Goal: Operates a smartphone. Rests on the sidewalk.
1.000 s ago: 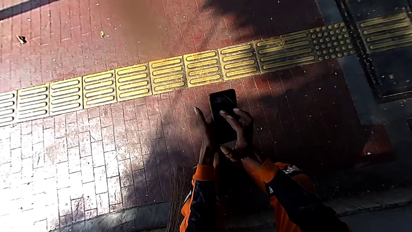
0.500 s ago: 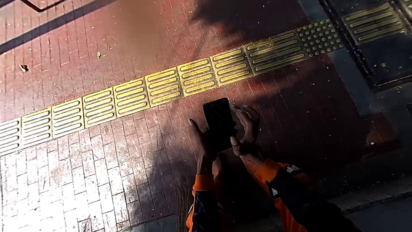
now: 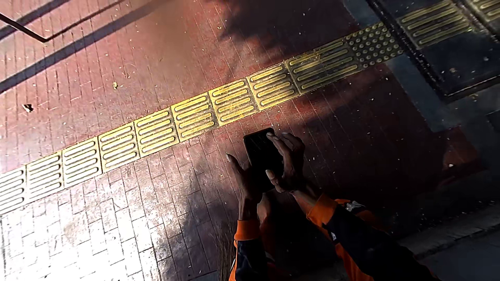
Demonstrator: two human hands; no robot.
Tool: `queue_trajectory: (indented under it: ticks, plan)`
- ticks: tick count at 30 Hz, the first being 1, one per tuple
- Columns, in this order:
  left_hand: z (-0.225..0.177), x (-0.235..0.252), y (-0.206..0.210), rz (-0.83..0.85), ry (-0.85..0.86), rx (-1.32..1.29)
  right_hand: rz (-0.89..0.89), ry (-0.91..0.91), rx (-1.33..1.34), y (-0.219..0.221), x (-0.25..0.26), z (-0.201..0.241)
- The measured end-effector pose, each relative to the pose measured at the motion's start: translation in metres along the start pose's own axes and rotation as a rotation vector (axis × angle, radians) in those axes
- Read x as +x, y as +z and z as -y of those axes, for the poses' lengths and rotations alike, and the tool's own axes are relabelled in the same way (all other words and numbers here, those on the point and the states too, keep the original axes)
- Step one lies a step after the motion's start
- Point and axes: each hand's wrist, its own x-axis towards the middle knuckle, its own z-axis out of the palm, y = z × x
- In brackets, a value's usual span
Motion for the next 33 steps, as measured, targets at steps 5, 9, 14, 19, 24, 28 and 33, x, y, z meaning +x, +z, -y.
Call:
queue_trajectory:
  ticks: [5, 9, 14, 19, 24, 28, 33]
  plan:
    - [-0.0014, 0.0002, -0.0032, -0.015, 0.006, -0.007, -0.073, -0.006, 0.054, 0.0006, -0.0022, -0.0029]
    - [-0.0043, 0.0002, -0.0046, -0.033, 0.02, -0.024, -0.084, 0.007, 0.074, -0.0003, -0.0018, -0.0041]
    - [-0.0081, -0.0021, -0.0053, -0.058, 0.034, -0.042, -0.078, 0.008, 0.092, 0.0008, -0.0033, -0.0028]
    - [-0.0083, -0.0028, -0.0074, -0.011, 0.039, -0.058, -0.081, -0.005, 0.11, 0.0031, -0.005, -0.002]
    - [-0.0068, -0.0026, -0.0074, 0.019, 0.035, -0.065, -0.081, -0.018, 0.111, 0.0029, -0.0054, -0.0032]
    - [-0.0083, -0.0035, -0.0052, 0.022, 0.022, -0.061, -0.075, -0.007, 0.109, 0.0021, -0.0049, -0.0029]
    - [-0.0075, -0.0028, -0.0061, 0.045, 0.037, -0.068, -0.08, -0.008, 0.129, 0.003, -0.0046, -0.0026]
